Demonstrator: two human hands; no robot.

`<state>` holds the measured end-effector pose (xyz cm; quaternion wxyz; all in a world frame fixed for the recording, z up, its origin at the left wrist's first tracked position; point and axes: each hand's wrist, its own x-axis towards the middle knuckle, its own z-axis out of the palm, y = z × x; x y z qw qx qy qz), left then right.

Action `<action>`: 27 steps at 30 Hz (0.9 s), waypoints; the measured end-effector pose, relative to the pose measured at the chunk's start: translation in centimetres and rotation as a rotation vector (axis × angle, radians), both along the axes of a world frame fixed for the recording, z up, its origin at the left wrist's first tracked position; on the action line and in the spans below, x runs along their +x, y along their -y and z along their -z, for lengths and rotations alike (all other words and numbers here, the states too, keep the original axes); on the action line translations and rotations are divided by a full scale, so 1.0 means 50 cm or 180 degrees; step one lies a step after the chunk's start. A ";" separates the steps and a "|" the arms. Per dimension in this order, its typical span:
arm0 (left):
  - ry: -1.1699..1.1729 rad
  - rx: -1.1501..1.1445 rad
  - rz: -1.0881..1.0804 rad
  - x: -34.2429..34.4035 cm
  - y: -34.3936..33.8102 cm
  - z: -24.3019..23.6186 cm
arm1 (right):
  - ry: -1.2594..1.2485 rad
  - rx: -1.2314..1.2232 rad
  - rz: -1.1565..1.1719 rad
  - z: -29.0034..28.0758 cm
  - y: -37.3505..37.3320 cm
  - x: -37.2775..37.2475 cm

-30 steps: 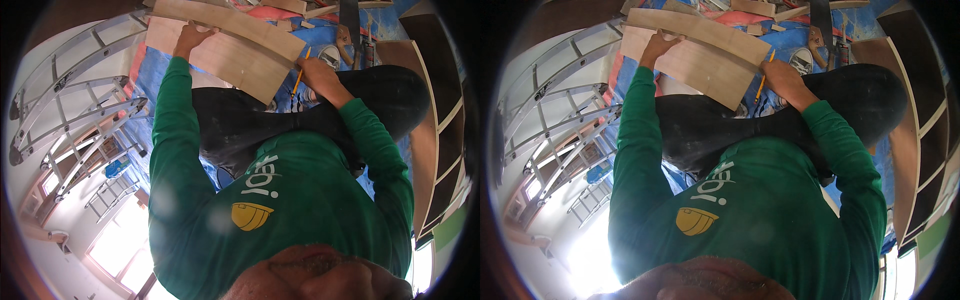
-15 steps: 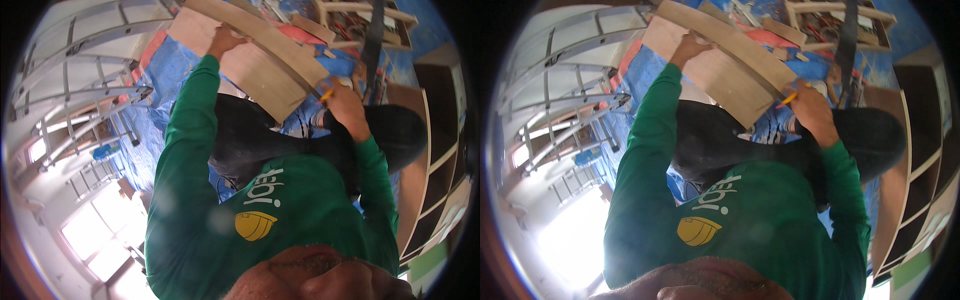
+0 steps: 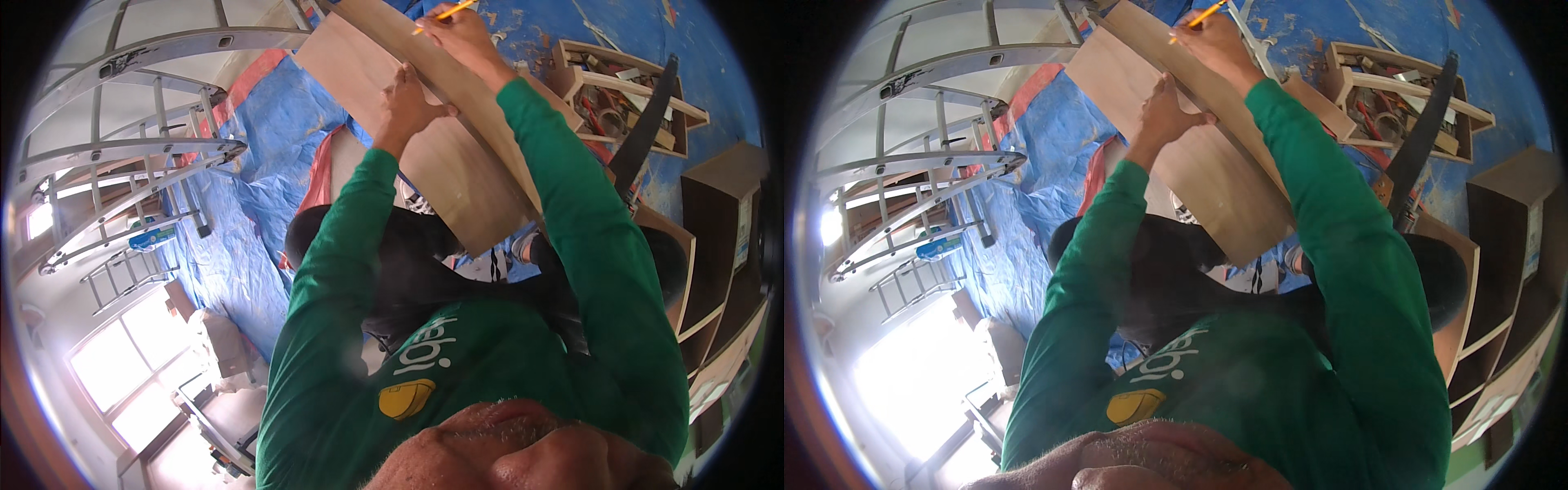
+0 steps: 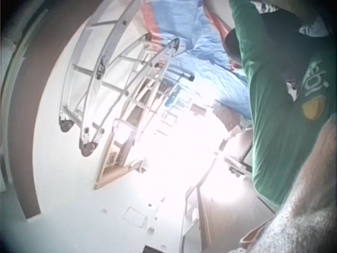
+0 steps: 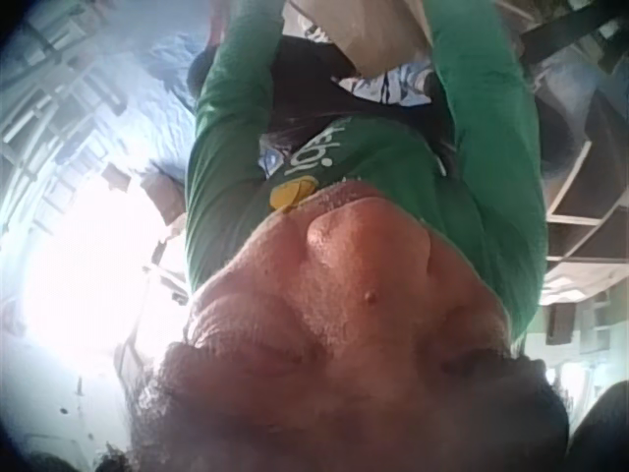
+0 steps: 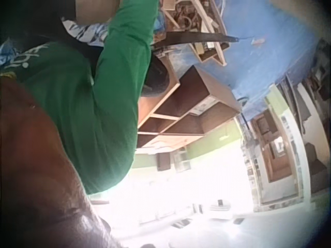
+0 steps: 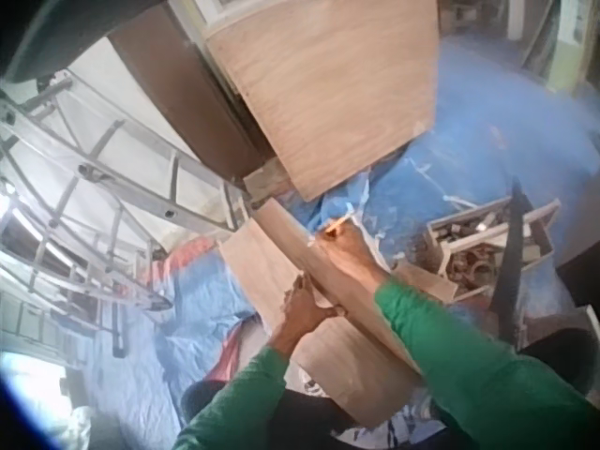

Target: The person measures and marks a piece of plywood with a tape measure, pencil, and straightedge, then saws along the marked line using a hand saw. The cut piece is separated from the main board.

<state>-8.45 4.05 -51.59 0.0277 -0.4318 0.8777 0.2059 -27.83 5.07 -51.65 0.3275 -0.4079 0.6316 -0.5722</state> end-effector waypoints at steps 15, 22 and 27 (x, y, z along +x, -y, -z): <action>-0.0253 0.0051 -0.0377 -0.002 -0.028 -0.020 | -0.0571 -0.0744 -0.0245 0.179 0.508 0.095; -0.0249 -0.0017 -0.0274 0.002 -0.025 0.003 | -0.1045 -0.0890 -0.0356 0.175 0.507 0.066; -0.0171 -0.0131 -0.0117 0.002 -0.012 0.015 | -0.1154 -0.0714 -0.0861 0.147 0.395 0.031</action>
